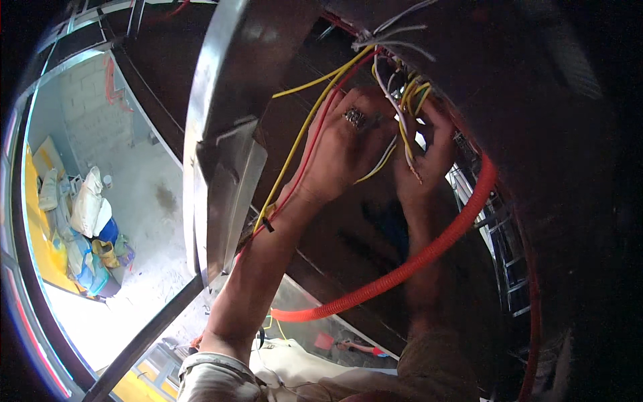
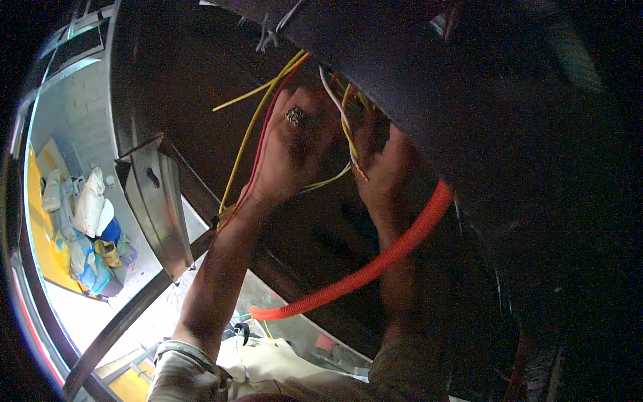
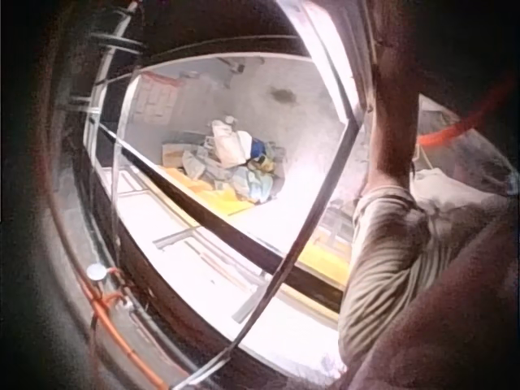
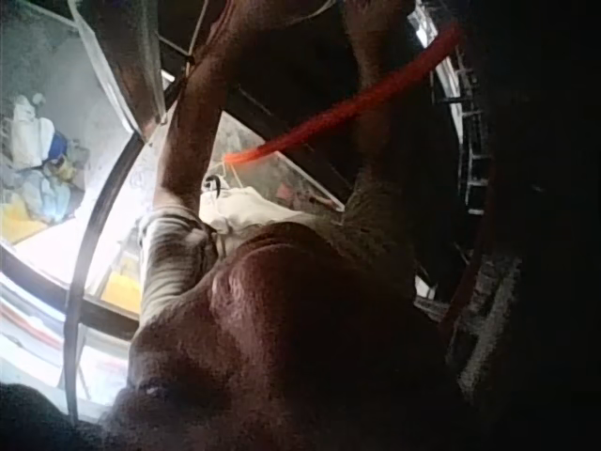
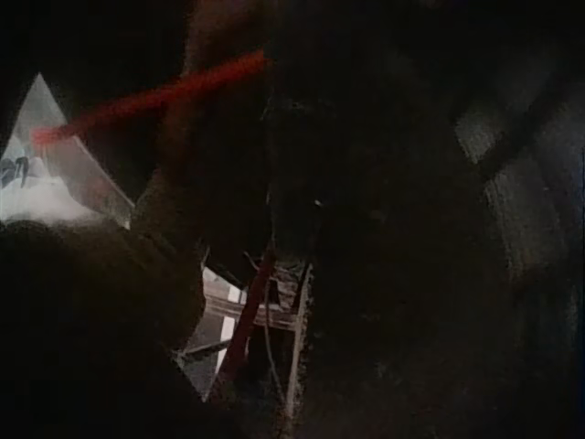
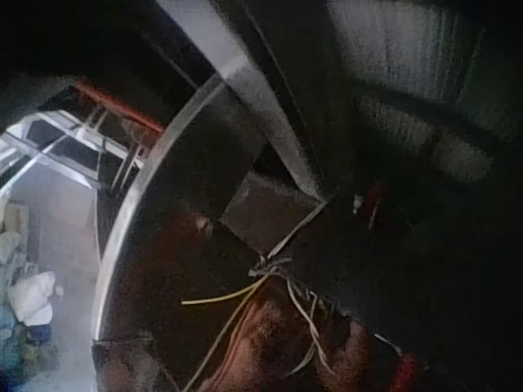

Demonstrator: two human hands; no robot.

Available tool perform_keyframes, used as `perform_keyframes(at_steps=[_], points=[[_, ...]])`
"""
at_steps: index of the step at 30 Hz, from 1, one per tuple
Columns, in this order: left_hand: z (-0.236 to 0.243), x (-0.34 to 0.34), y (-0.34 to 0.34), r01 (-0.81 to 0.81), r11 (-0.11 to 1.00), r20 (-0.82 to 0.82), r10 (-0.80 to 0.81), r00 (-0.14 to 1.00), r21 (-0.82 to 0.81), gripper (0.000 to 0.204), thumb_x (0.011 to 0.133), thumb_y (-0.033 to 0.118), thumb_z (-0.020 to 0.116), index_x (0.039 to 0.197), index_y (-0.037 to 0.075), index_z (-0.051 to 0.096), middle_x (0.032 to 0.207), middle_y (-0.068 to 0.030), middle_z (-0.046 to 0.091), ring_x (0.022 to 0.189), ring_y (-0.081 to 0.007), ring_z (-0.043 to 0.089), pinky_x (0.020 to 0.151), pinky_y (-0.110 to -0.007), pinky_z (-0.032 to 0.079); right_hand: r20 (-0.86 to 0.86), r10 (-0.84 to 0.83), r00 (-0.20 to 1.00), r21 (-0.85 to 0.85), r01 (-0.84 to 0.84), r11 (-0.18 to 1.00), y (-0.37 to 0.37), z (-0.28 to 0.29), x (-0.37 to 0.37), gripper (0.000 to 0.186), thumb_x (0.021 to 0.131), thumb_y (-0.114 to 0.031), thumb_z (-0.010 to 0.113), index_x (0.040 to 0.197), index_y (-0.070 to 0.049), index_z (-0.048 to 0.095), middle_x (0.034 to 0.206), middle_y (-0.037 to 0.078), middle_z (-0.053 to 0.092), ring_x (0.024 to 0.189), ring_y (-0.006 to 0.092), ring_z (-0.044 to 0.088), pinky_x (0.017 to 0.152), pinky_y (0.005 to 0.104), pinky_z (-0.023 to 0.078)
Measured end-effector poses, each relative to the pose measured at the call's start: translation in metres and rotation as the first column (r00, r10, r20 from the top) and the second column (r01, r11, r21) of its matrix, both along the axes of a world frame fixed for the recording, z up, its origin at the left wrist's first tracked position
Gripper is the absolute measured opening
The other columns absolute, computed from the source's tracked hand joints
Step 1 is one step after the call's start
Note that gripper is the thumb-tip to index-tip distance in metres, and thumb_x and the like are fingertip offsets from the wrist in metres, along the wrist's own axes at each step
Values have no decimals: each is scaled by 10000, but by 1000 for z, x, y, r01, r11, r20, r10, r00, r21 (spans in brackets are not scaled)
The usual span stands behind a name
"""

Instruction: The person connects multiple colored wires within a metal frame by twisting them together and using pliers, then wraps the wire ends with electrical tape.

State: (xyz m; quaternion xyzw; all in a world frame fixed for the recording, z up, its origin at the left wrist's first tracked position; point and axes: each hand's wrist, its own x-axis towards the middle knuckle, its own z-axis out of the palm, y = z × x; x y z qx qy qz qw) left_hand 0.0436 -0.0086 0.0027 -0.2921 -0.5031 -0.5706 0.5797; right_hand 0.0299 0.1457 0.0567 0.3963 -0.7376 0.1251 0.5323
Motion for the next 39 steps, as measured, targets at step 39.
perform_keyframes(at_steps=[39], points=[[-1, 9, 1, 385, 907, 52, -399, 916, 170, 178, 893, 14, 646, 1071, 10, 642, 1060, -101, 595, 1008, -207, 568, 908, -316, 426, -38, 412, 910, -427, -387, 817, -53, -17, -24, 285, 868, -210, 752, 1042, 5, 684, 1021, 116, 706, 905, 242, 668, 795, 363, 515]])
